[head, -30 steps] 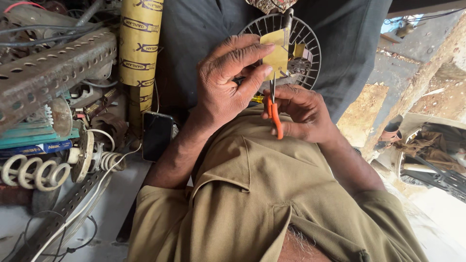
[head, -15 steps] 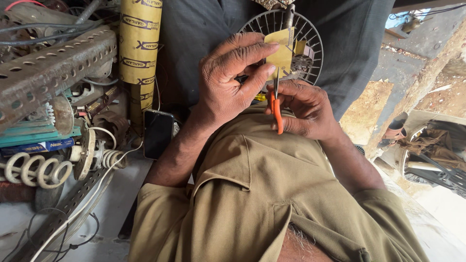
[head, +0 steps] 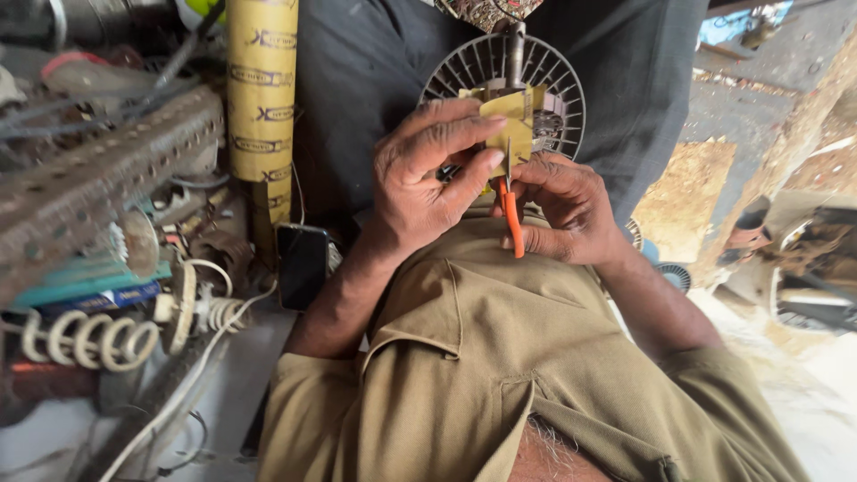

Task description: The person sits on the floor and repairs a motor rotor by cutting strips of insulating paper with scissors and inserting them between the copper windings. They repeatedly adjust the rotor and trim the paper to fit the slots.

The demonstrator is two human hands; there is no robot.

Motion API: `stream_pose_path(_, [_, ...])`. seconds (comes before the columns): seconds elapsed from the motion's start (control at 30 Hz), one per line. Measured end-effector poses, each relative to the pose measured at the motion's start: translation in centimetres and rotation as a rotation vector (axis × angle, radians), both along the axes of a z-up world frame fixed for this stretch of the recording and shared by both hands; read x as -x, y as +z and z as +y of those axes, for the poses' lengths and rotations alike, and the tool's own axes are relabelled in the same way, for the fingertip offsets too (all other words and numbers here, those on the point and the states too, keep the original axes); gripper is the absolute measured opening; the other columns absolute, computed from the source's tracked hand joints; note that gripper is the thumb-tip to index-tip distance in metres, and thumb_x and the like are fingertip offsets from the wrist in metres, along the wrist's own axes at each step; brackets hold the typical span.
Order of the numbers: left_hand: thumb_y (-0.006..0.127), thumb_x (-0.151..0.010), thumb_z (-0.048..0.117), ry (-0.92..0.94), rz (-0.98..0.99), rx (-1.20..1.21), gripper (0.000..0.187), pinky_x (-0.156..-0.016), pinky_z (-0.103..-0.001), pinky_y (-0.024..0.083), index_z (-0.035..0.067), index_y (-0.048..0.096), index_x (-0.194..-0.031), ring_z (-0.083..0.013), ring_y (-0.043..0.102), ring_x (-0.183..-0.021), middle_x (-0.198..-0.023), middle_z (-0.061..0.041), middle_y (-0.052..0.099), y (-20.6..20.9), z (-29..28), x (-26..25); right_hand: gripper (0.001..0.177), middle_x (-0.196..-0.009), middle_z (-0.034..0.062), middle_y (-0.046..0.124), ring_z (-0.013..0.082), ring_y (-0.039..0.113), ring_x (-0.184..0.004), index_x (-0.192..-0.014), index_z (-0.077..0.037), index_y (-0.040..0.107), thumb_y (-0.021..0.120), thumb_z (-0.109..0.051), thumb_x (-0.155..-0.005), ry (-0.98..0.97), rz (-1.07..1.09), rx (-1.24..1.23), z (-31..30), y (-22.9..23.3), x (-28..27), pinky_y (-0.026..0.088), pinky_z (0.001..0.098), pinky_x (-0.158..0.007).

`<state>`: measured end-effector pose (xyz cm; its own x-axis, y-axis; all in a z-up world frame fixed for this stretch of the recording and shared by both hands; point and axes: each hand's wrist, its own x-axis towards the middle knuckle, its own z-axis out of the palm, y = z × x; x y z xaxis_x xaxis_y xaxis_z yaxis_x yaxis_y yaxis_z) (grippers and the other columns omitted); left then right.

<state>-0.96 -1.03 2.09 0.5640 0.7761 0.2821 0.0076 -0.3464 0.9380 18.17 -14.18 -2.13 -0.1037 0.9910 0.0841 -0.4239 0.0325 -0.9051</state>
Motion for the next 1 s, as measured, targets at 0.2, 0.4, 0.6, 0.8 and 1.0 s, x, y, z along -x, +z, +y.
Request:
stream_pose_path(0.2, [0.077, -0.099, -0.005, 0.005, -0.079, 0.150, 0.029, -0.086, -0.023, 0.068, 0.005, 0.071, -0.125, -0.0130, 0.071, -0.107, -0.130, -0.008, 0.065, 0.3, -0.5, -0.7, 0.058, -0.129, 0.0124, 0.061, 0.0200, 0.073, -0.108, -0.145, 0.000, 0.059, 0.078, -0.001, -0.090, -0.006, 0.024, 0.142, 0.0, -0.1, -0.3, 0.067, 0.0343, -0.093])
stream_pose_path(0.4, [0.077, -0.097, -0.005, -0.038, -0.061, 0.210, 0.029, -0.083, -0.023, 0.066, 0.005, 0.071, -0.123, -0.0122, 0.072, -0.104, -0.129, -0.009, 0.064, 0.3, -0.6, -0.8, 0.057, -0.132, 0.0122, 0.057, 0.0200, 0.071, -0.110, -0.141, 0.003, 0.056, 0.082, -0.004, -0.091, -0.052, -0.014, 0.060, -0.2, -0.4, -0.2, 0.064, 0.0343, -0.092])
stream_pose_path(0.6, [0.077, -0.096, -0.004, -0.061, -0.043, 0.158, 0.031, -0.087, -0.025, 0.068, 0.005, 0.070, -0.124, -0.0142, 0.073, -0.106, -0.129, -0.009, 0.064, 0.1, -1.1, -0.8, 0.056, -0.130, 0.0118, 0.060, 0.0207, 0.072, -0.111, -0.142, 0.003, 0.056, 0.078, -0.005, -0.091, -0.023, 0.001, 0.081, 0.0, -0.4, -0.5, 0.066, 0.0355, -0.091])
stream_pose_path(0.8, [0.071, -0.099, -0.006, -0.161, -0.215, 0.452, 0.043, -0.091, -0.025, 0.065, 0.004, 0.058, -0.139, -0.0111, 0.070, -0.104, -0.123, -0.007, 0.065, 0.2, -0.6, -1.2, 0.056, -0.131, 0.0115, 0.058, 0.0213, 0.071, -0.111, -0.141, 0.003, 0.056, 0.078, -0.001, -0.090, -0.056, -0.022, 0.064, 0.1, -0.3, -0.5, 0.065, 0.0356, -0.094])
stream_pose_path(1.0, [0.065, -0.104, -0.008, -0.170, -0.269, 0.566, 0.029, -0.094, -0.024, 0.060, 0.001, 0.061, -0.131, -0.0094, 0.069, -0.105, -0.115, -0.006, 0.070, -0.5, -0.5, -1.0, 0.056, -0.127, 0.0112, 0.061, 0.0198, 0.073, -0.108, -0.140, 0.001, 0.058, 0.080, 0.000, -0.088, -0.036, -0.108, 0.090, 0.1, -0.5, -0.6, 0.063, 0.0343, -0.094])
